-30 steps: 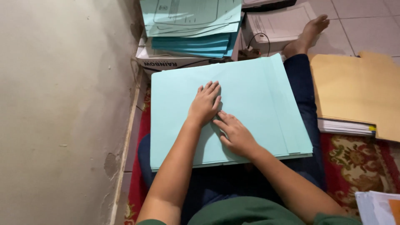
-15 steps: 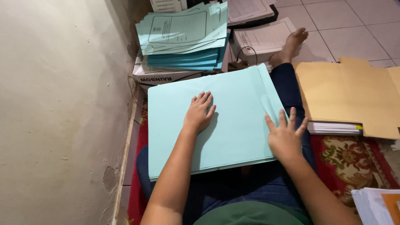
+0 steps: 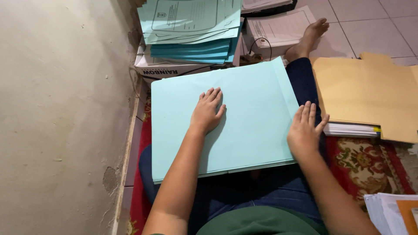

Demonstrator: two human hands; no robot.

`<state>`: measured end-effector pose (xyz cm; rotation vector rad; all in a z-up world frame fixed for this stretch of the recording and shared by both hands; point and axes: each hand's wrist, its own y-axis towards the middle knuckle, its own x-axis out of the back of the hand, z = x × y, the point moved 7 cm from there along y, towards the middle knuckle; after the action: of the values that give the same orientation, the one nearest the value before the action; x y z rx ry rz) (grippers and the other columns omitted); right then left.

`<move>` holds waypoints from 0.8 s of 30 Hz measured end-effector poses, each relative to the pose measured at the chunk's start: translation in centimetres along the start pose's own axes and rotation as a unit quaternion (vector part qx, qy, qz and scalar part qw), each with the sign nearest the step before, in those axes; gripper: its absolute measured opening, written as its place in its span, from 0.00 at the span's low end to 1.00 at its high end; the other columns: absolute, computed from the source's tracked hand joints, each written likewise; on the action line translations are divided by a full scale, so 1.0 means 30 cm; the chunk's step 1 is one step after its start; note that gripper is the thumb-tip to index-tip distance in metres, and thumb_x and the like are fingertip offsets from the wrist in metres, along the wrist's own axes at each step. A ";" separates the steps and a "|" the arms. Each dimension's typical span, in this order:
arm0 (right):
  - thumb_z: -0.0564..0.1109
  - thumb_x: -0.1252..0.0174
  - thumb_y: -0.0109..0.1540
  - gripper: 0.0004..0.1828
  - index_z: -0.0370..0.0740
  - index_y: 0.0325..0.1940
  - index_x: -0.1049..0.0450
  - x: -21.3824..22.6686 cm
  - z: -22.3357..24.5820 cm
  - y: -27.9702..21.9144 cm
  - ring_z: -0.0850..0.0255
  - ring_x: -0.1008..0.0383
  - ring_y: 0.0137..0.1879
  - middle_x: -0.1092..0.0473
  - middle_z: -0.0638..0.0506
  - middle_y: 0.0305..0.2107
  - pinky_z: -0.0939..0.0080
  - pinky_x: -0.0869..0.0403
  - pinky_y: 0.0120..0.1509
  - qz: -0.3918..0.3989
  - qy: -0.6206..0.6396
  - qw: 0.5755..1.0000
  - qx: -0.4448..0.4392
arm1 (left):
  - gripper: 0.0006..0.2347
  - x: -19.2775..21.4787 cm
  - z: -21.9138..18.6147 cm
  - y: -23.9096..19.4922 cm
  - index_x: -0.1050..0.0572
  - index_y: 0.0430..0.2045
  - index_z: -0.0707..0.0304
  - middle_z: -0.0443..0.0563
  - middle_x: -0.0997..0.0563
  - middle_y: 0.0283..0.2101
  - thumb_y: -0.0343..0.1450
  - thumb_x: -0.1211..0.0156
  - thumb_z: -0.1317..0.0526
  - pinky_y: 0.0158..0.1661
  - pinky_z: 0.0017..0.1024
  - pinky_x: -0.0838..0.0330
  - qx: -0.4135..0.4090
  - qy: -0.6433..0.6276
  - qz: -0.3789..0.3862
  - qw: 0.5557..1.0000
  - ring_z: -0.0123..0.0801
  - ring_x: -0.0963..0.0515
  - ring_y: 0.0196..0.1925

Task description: The person sits on the floor and repeatedly opens and closes a light blue folder resting on their lap. They smooth the folder's surface with both hands and occasionally flip through the pages inside. Stacks of similar folders and other documents are visible nearby on the floor.

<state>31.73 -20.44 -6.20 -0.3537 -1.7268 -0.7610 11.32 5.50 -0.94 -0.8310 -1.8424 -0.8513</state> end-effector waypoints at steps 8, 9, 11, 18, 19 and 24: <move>0.43 0.56 0.64 0.34 0.41 0.77 0.40 0.065 0.130 0.026 0.48 0.44 0.79 0.42 0.40 0.73 0.42 0.47 0.79 -0.022 0.076 0.992 0.098 | 0.26 0.010 -0.014 -0.007 0.33 0.67 0.61 0.55 0.34 0.71 0.75 0.54 0.47 0.73 0.45 0.53 -0.002 0.021 -0.012 1.000 0.42 0.39 0.75; 0.47 0.57 0.67 0.32 0.43 0.77 0.41 0.067 0.127 0.040 0.47 0.44 0.78 0.42 0.40 0.73 0.44 0.46 0.79 -0.022 0.107 0.989 0.103 | 0.27 0.013 -0.016 -0.010 0.33 0.66 0.62 0.56 0.34 0.71 0.74 0.54 0.47 0.73 0.45 0.53 0.002 0.028 -0.013 1.000 0.43 0.38 0.75; 0.50 0.58 0.69 0.32 0.41 0.78 0.42 0.023 0.119 0.079 0.47 0.45 0.78 0.42 0.40 0.72 0.44 0.46 0.79 -0.015 0.113 0.988 0.107 | 0.26 0.012 -0.030 -0.023 0.33 0.66 0.64 0.58 0.33 0.71 0.75 0.55 0.48 0.72 0.47 0.52 0.007 0.036 -0.022 0.999 0.45 0.38 0.75; 0.64 0.65 0.71 0.39 0.37 0.80 0.49 -0.035 0.151 0.248 0.45 0.56 0.82 0.50 0.40 0.76 0.43 0.57 0.82 0.092 0.140 0.980 0.107 | 0.21 0.035 -0.030 -0.033 0.27 0.59 0.68 0.60 0.26 0.63 0.73 0.54 0.57 0.66 0.48 0.40 0.005 0.057 -0.104 0.993 0.48 0.30 0.68; 0.64 0.65 0.71 0.39 0.37 0.80 0.49 -0.033 0.159 0.246 0.45 0.56 0.82 0.50 0.40 0.76 0.43 0.57 0.82 0.094 0.139 0.980 0.107 | 0.21 0.026 -0.027 -0.040 0.27 0.59 0.68 0.60 0.26 0.63 0.73 0.54 0.57 0.66 0.48 0.40 0.007 0.056 -0.102 0.993 0.48 0.30 0.68; 0.65 0.65 0.71 0.40 0.35 0.79 0.49 -0.007 0.176 0.236 0.45 0.56 0.82 0.51 0.39 0.76 0.45 0.57 0.83 0.101 0.114 0.983 0.105 | 0.21 0.029 -0.015 -0.031 0.26 0.58 0.67 0.60 0.25 0.62 0.72 0.53 0.58 0.65 0.46 0.39 0.008 0.051 -0.117 0.992 0.47 0.28 0.67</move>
<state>32.07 -11.69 -4.93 -0.2794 -1.5114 -0.4482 10.46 4.82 -0.19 -0.5571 -1.8760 -1.0051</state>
